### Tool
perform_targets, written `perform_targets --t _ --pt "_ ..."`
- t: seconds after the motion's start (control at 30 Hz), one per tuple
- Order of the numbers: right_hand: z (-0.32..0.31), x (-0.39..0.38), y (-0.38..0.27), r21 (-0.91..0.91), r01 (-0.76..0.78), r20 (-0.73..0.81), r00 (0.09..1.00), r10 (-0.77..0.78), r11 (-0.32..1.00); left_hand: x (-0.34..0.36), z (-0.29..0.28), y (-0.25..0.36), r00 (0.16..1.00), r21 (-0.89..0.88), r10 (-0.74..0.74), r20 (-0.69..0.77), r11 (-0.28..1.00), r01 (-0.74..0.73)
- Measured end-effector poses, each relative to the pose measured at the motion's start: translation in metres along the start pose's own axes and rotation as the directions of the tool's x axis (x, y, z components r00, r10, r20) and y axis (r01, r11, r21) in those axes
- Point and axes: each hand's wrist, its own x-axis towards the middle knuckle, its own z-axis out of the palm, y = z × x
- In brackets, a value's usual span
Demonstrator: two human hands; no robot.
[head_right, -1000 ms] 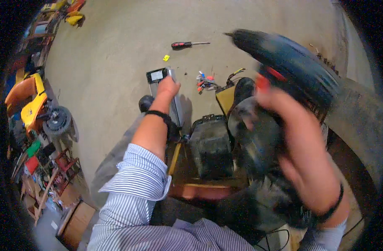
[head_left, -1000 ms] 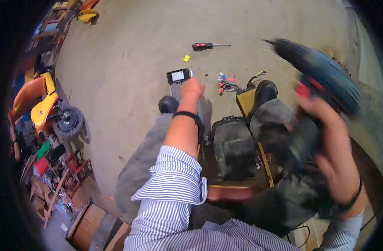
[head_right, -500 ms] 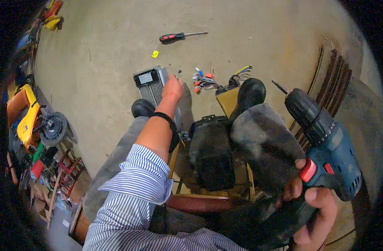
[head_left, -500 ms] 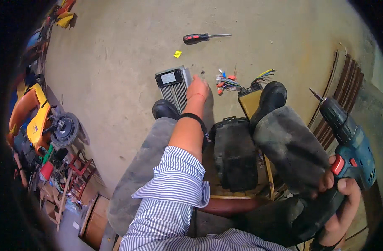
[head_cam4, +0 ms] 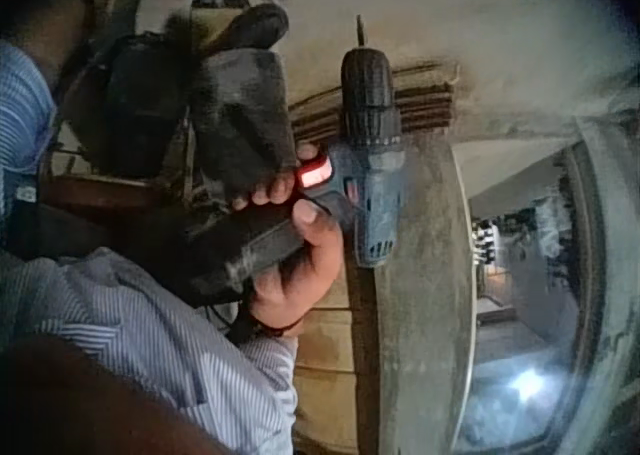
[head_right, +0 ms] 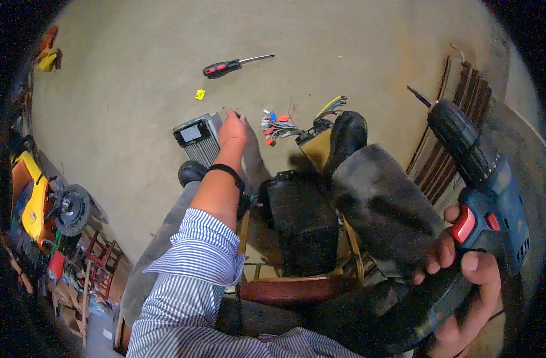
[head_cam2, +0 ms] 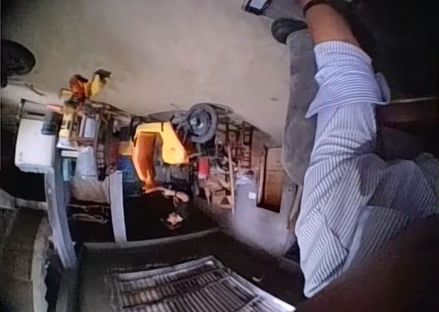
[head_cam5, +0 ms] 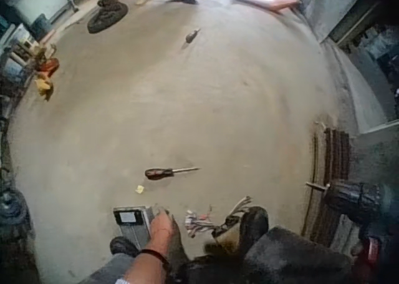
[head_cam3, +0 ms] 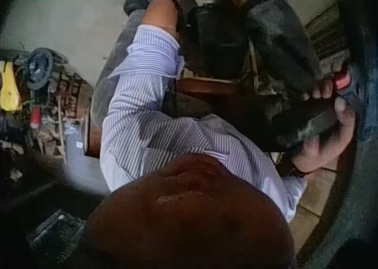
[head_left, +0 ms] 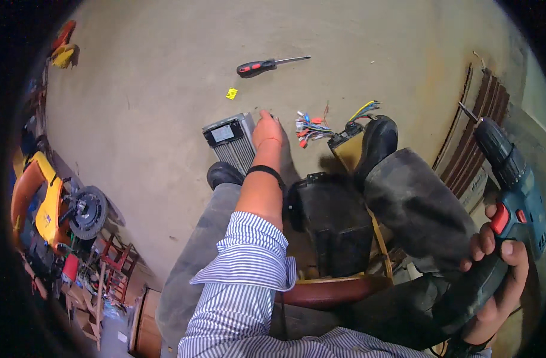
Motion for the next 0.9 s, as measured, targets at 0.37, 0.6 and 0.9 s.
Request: perform_targets --t 0.37,0.6,0.9 --pt "0.013 0.004 -0.012 -0.068 0.004 -0.007 1.0 -0.005 0.998 0.008 0.002 0.017 1.0 -0.134 -0.029 0.007 0.99 0.029" --pt "0.003 -0.006 -0.017 0.037 0.079 0.031 0.996 -0.081 0.996 0.007 -0.003 0.013 0.999 -0.171 0.03 0.038 0.985 -0.023" --pt "-0.034 -0.034 -0.004 0.171 0.03 0.202 0.977 -0.065 0.985 -0.019 -0.038 -0.01 0.991 -0.449 -0.136 -0.012 0.886 0.116"
